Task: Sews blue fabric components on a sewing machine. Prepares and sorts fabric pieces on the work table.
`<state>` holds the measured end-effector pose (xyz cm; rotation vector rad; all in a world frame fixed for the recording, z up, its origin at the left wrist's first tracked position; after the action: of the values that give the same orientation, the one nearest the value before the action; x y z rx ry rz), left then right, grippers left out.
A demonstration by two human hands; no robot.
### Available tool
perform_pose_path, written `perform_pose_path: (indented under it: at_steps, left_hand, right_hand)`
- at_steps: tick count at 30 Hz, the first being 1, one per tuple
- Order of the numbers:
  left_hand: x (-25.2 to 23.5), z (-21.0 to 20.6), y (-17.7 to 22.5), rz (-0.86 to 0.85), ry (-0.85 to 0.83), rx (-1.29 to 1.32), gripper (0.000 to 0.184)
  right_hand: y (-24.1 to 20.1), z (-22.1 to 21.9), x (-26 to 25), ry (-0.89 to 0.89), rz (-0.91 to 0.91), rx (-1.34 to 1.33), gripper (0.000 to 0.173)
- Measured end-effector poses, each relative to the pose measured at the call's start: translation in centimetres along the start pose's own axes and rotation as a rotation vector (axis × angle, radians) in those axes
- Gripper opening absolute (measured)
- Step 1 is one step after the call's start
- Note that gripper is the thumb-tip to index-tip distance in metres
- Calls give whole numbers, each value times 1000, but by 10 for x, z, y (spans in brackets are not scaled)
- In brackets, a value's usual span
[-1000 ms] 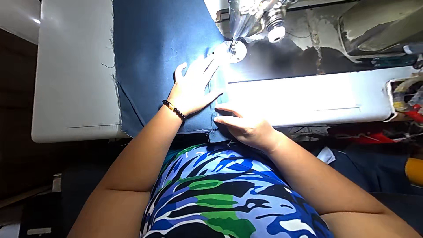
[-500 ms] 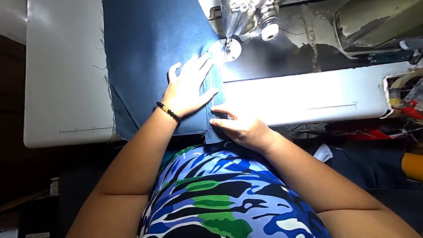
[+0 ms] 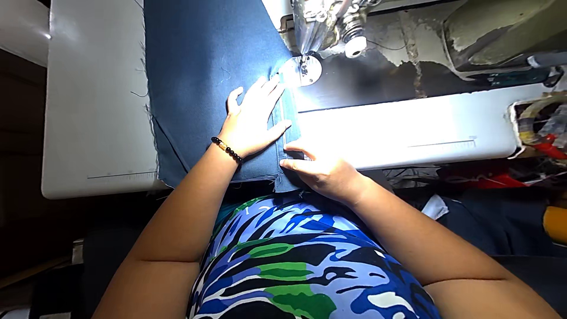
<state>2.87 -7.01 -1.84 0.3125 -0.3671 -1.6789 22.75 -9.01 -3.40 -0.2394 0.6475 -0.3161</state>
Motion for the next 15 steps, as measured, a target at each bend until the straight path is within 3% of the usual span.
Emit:
perform_pose_path:
  at_steps: [15]
  left_hand:
    - [-25, -10, 20, -85, -26, 2, 78]
  right_hand:
    - [15, 29, 12, -43, -111, -8, 17]
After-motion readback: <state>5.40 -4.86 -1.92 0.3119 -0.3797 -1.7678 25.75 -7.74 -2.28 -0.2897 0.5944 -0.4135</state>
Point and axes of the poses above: each hand's wrist, its own x-axis away from the middle knuckle, its own z-axis out of the back of the hand, y = z × x, the point moved 3 cm from there along -x, towards the middle knuckle, and after that the axes turned 11 degrees about x, right-handed, at the moved point
